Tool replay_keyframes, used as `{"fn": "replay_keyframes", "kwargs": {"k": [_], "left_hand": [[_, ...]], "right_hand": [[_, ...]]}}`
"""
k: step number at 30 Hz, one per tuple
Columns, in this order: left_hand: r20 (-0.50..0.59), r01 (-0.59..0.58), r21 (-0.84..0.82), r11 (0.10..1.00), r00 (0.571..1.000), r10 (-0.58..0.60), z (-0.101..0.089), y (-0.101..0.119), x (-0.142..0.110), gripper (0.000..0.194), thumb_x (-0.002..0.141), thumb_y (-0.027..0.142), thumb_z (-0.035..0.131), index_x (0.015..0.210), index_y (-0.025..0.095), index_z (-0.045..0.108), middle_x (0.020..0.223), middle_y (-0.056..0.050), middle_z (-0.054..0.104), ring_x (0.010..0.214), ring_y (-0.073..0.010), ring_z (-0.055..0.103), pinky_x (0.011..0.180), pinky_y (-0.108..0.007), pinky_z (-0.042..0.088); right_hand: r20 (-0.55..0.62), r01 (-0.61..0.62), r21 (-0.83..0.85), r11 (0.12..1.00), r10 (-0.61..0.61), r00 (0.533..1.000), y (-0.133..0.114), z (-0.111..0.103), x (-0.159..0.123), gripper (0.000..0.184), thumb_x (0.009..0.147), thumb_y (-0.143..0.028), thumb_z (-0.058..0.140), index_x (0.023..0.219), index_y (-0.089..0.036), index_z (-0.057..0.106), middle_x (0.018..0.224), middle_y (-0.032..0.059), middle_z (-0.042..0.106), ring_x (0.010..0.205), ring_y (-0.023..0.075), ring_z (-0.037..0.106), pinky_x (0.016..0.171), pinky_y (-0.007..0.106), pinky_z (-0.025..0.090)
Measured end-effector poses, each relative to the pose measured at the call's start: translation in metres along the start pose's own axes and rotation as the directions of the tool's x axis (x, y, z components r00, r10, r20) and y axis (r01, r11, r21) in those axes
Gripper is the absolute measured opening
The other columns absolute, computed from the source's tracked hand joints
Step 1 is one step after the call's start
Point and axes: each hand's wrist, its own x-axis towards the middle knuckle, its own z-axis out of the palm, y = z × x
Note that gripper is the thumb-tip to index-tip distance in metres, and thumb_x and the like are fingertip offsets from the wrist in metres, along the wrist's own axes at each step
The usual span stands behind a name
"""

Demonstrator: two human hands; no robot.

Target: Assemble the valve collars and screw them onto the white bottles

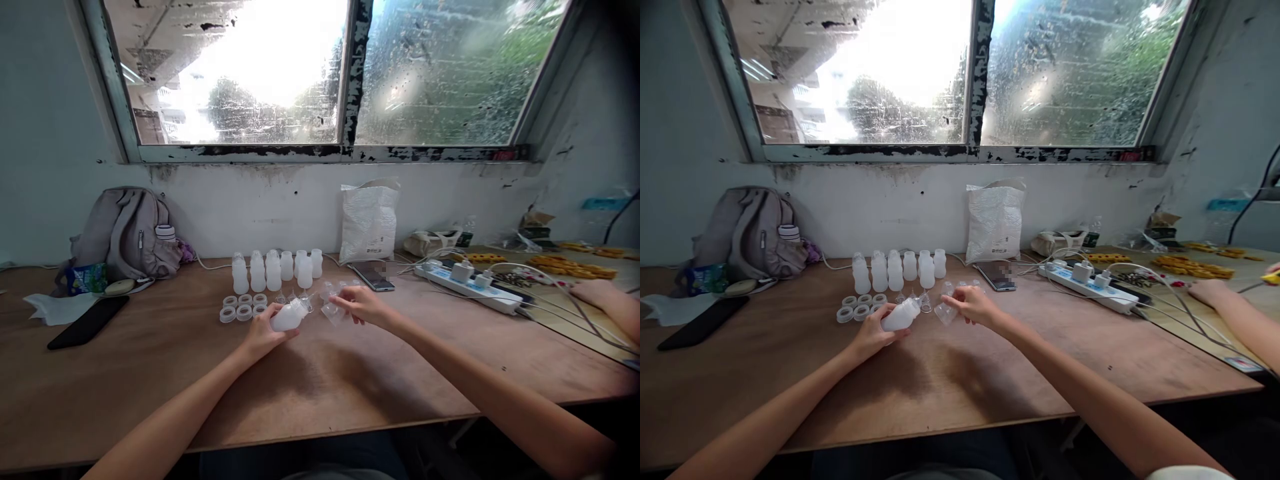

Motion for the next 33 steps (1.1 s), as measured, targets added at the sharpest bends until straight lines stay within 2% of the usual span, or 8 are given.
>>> {"fn": "replay_keyframes", "kwargs": {"k": [4,7,12,15,18,24,27,33], "left_hand": [[-0.036,0.007,0.06,0.998,0.999,-0.005,-0.003,-0.002,0.002,0.042,0.058,0.041,0.066,0.093,0.02,0.057,0.083,-0.001,0.062,0.075,-0.0181,0.057,0.064,-0.025,0.043],[-0.029,0.015,0.081,0.997,0.999,-0.012,-0.003,-0.005,0.003,0.042,0.059,0.042,0.065,0.093,0.02,0.058,0.082,-0.001,0.062,0.075,-0.0186,0.058,0.064,-0.026,0.044],[-0.027,-0.072,0.203,0.976,0.997,0.079,-0.004,-0.008,0.005,0.046,0.057,0.042,0.067,0.097,0.021,0.059,0.09,-0.003,0.059,0.08,-0.0193,0.057,0.07,-0.029,0.046],[-0.038,-0.162,0.33,0.93,0.982,0.185,-0.006,-0.01,0.004,0.049,0.056,0.041,0.068,0.1,0.023,0.059,0.097,-0.005,0.053,0.083,-0.0194,0.056,0.075,-0.03,0.046],[-0.001,-0.22,0.39,0.894,0.971,0.24,-0.009,-0.011,0.002,0.052,0.058,0.042,0.067,0.106,0.025,0.056,0.097,-0.005,0.051,0.081,-0.0178,0.055,0.073,-0.029,0.047],[0.129,-0.305,0.419,0.855,0.952,0.276,-0.014,-0.007,-0.002,0.052,0.058,0.046,0.065,0.104,0.024,0.056,0.087,-0.002,0.05,0.073,-0.0149,0.055,0.067,-0.027,0.049],[0.188,-0.371,0.405,0.836,0.928,0.32,-0.016,-0.004,-0.003,0.053,0.057,0.046,0.064,0.104,0.022,0.056,0.084,-0.002,0.051,0.071,-0.0146,0.055,0.067,-0.027,0.049],[0.246,-0.473,0.362,0.803,0.88,0.407,-0.016,-0.003,-0.002,0.054,0.057,0.049,0.062,0.102,0.019,0.058,0.079,-0.003,0.051,0.064,-0.0129,0.053,0.062,-0.026,0.049]], "right_hand": [[-0.278,0.031,0.19,0.981,0.023,0.96,-0.009,0.015,0.015,0.043,0.069,-0.059,0.046,0.058,-0.018,0.05,0.043,-0.0011,0.051,0.03,0.0095,0.042,0.029,0.021,0.027],[-0.346,0.066,0.278,0.958,0.036,0.937,-0.01,0.034,0.024,0.041,0.071,-0.057,0.045,0.054,-0.019,0.045,0.039,-0.0028,0.044,0.031,0.0091,0.038,0.031,0.022,0.026],[-0.338,0.164,0.185,0.969,-0.094,0.936,-0.011,0.062,0.024,0.041,0.075,-0.05,0.043,0.048,-0.02,0.038,0.04,-0.003,0.037,0.04,0.0102,0.035,0.04,0.023,0.026],[-0.328,0.212,0.06,0.975,-0.181,0.927,-0.01,0.067,0.02,0.041,0.078,-0.045,0.039,0.047,-0.019,0.034,0.045,-0.0025,0.036,0.045,0.0102,0.034,0.045,0.024,0.023],[-0.277,0.23,0.021,0.973,-0.215,0.937,-0.006,0.068,0.017,0.04,0.081,-0.041,0.032,0.049,-0.018,0.031,0.046,-0.0025,0.033,0.045,0.0098,0.031,0.046,0.024,0.022],[-0.154,0.285,0.111,0.952,-0.267,0.951,-0.001,0.076,0.009,0.037,0.083,-0.038,0.027,0.052,-0.019,0.028,0.047,-0.0031,0.031,0.047,0.0093,0.031,0.046,0.023,0.022],[-0.121,0.351,0.112,0.93,-0.338,0.933,-0.001,0.079,0.0,0.035,0.084,-0.036,0.026,0.053,-0.019,0.026,0.049,-0.0034,0.03,0.046,0.0085,0.03,0.047,0.022,0.022],[-0.143,0.451,0.037,0.892,-0.442,0.885,-0.001,0.079,-0.014,0.031,0.083,-0.03,0.027,0.054,-0.019,0.025,0.046,-0.0047,0.027,0.042,0.0076,0.028,0.046,0.023,0.021]]}}
